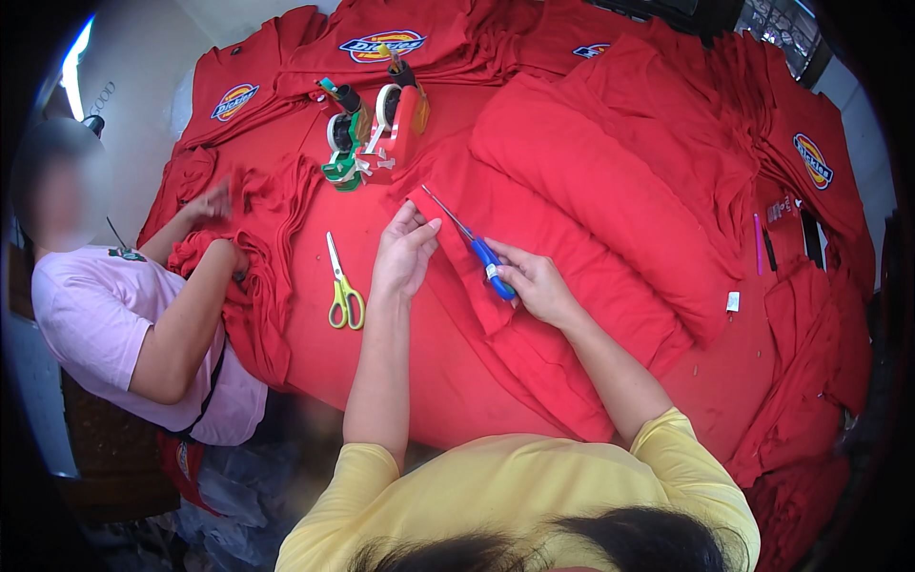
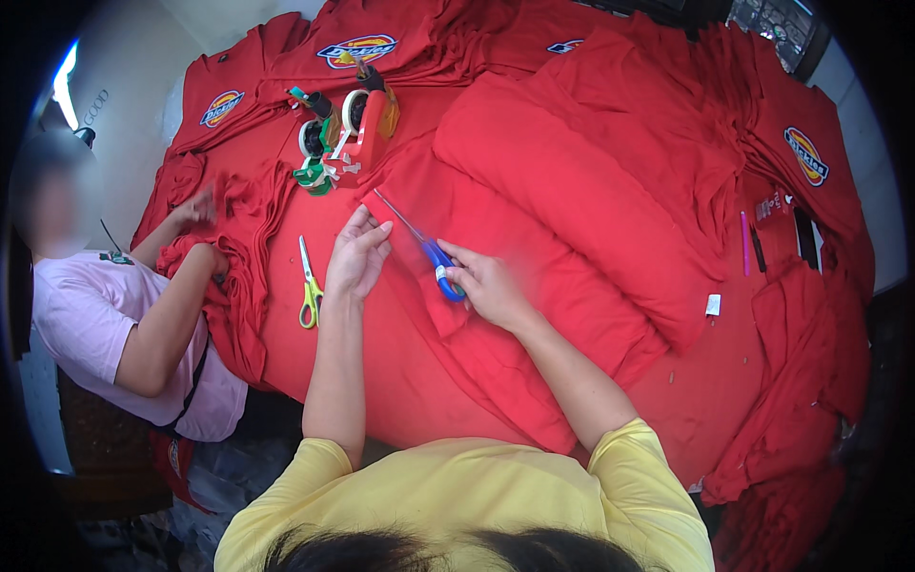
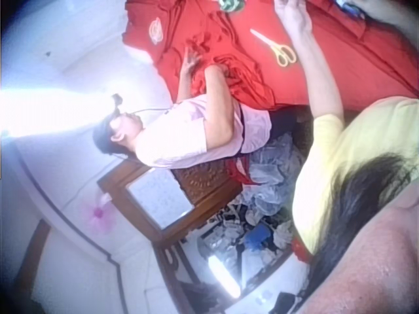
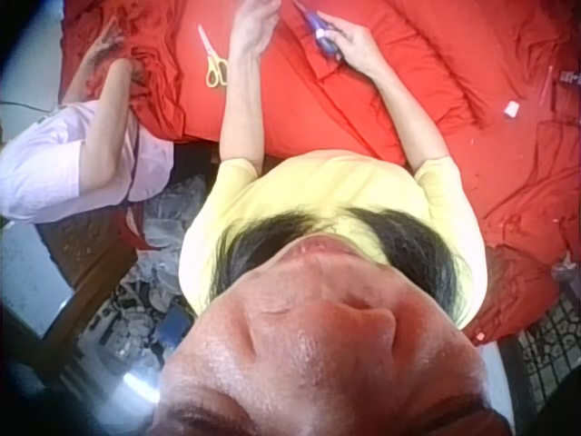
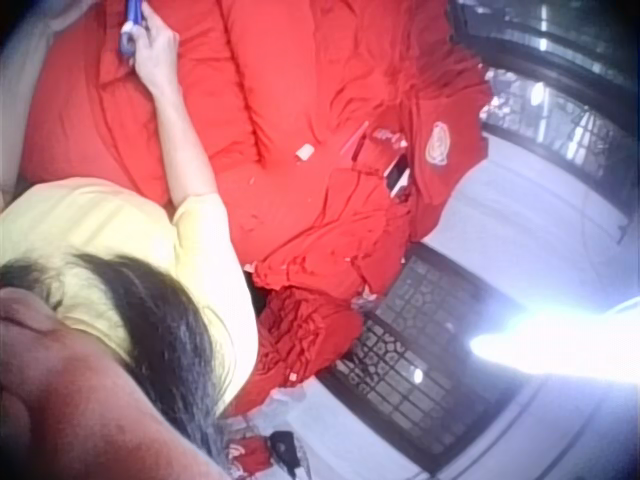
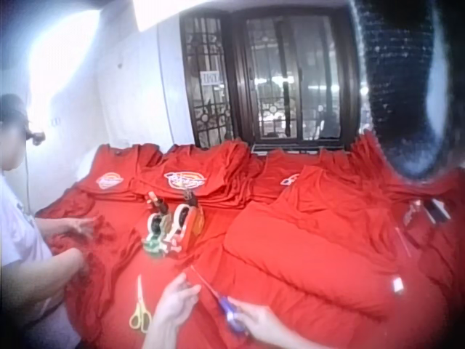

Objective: The person trims white identification tags from red garments using scissors and removes the cut pieces by hand.

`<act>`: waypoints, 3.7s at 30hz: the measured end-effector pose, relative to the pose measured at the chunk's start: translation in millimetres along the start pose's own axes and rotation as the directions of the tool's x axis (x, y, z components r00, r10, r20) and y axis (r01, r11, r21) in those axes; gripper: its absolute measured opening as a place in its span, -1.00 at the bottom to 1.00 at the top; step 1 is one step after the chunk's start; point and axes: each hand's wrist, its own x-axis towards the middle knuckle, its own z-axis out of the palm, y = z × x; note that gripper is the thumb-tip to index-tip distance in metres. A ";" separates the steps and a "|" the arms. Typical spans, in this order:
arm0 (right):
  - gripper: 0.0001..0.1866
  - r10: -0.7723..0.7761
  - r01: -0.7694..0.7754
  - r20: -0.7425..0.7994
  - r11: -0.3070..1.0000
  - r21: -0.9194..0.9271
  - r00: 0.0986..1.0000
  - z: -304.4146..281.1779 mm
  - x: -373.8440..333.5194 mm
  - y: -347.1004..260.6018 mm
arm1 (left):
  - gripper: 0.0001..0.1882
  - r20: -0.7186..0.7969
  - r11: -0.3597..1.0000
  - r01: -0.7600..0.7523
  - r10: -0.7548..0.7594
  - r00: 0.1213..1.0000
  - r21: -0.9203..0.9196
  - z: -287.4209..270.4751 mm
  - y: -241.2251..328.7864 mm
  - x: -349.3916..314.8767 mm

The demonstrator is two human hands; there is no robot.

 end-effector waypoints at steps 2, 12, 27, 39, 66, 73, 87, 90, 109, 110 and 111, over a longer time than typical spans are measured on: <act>-0.53 0.026 -0.026 0.016 1.000 -0.008 1.000 -0.5 -0.8 -1.0 | -0.57 -0.002 1.000 0.013 -0.013 1.000 0.007 0.8 0.9 -1.9; -0.50 -0.172 0.167 -0.022 0.973 -0.162 0.985 2.3 0.0 -6.2 | -0.53 0.006 0.999 0.029 -0.030 1.000 0.046 3.7 0.8 -4.6; -0.51 -0.016 0.004 0.067 0.983 0.182 0.998 -6.7 6.6 -5.4 | -0.42 0.088 0.995 0.050 -0.058 0.994 0.084 3.8 -0.6 -6.4; -0.38 -0.173 0.210 -0.273 0.971 0.113 0.946 12.0 30.2 3.9 | -0.53 0.050 0.997 0.044 -0.041 0.998 -0.066 2.8 -28.7 -0.9; -0.43 -0.266 0.222 0.048 0.678 -0.701 0.963 -41.7 -42.4 -27.8 | -0.73 -0.066 0.999 -0.035 0.035 0.997 0.005 28.0 -19.6 -17.1; -0.46 -0.228 0.218 0.063 0.762 -0.610 0.972 -43.2 -34.5 -28.6 | -0.76 -0.034 0.997 -0.024 0.026 0.999 0.071 25.4 -16.7 -18.2; -0.46 -0.038 0.037 -0.063 0.999 -0.013 0.997 -52.8 -86.9 -26.9 | -0.91 -0.161 0.840 0.117 -0.036 0.986 0.530 -44.7 -6.6 -3.6; -0.47 0.038 -0.053 -0.356 0.998 -0.033 0.934 -70.9 -147.2 -26.8 | -0.78 -0.251 0.253 0.197 0.202 0.947 0.947 -53.6 9.1 -11.8; -0.67 -0.258 -0.909 -0.879 0.001 -0.416 0.401 -104.4 -357.7 17.0 | -0.30 0.115 0.335 -0.088 -0.062 0.991 0.938 -68.0 -22.3 74.5; -0.68 -0.289 -0.913 -0.868 -0.068 -0.402 0.404 -95.6 -345.6 8.6 | -0.28 0.144 0.241 -0.145 0.021 0.989 0.960 -65.5 -21.5 74.8; -0.68 -0.365 -0.853 -0.810 0.075 -0.517 0.459 -91.7 -331.6 12.6 | -0.27 0.174 0.146 -0.187 0.100 0.980 0.971 -69.2 -27.2 77.3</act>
